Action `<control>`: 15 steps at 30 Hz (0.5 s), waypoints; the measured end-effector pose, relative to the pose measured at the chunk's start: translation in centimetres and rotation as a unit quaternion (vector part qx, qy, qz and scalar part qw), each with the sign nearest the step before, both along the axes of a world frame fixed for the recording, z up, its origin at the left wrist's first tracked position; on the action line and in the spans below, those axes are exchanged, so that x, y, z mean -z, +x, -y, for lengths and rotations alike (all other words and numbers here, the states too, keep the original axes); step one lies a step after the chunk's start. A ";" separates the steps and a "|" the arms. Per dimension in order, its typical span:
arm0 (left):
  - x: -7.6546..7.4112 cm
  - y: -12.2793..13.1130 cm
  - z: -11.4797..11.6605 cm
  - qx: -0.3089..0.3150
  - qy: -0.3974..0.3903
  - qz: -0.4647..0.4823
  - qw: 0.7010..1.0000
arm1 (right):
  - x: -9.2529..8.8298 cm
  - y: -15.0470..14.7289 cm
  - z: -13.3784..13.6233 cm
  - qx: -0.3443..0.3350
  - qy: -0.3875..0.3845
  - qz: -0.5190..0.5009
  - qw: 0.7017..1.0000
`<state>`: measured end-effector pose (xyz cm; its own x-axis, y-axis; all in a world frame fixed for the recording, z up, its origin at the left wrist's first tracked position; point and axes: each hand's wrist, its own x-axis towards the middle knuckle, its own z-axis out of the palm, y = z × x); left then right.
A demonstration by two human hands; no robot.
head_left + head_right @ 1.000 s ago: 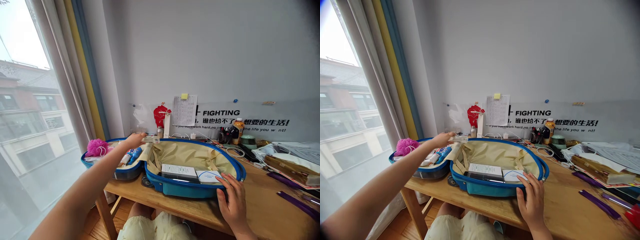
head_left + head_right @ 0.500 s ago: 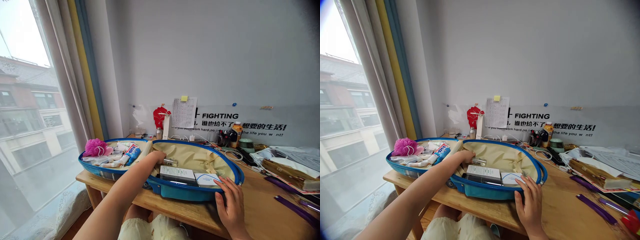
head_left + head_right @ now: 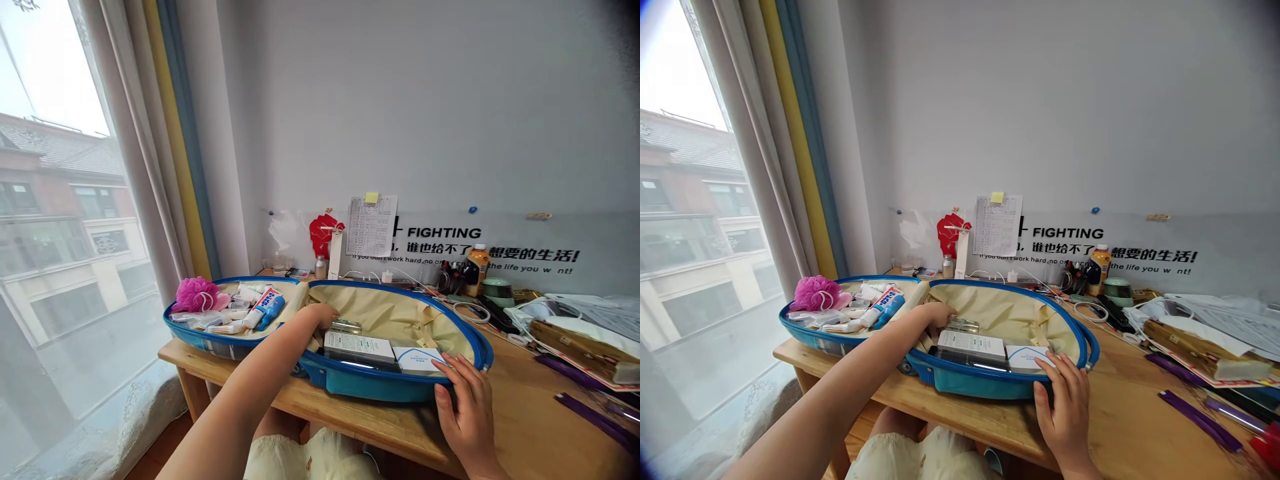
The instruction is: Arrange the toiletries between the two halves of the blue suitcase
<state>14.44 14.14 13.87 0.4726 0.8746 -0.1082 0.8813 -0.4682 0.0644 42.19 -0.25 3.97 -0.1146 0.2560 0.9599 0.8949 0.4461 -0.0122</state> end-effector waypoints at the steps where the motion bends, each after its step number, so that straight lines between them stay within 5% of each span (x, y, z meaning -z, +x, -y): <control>1: -0.4 0.0 0.1 -0.008 0.029 0.010 0.999 | 0.0 0.0 0.0 -0.001 0.003 0.001 1.000; 5: -3.1 -1.9 -0.1 -0.055 0.148 0.066 0.985 | 0.0 0.1 0.0 -0.003 -0.003 -0.005 1.000; 9: -5.1 -8.2 -0.9 -0.171 0.212 0.062 0.960 | 0.2 0.2 -0.1 -0.006 -0.009 -0.014 1.000; 15: -4.0 -17.5 -1.0 -0.278 0.180 -0.030 0.943 | 0.4 0.2 -0.1 0.005 -0.013 -0.009 1.000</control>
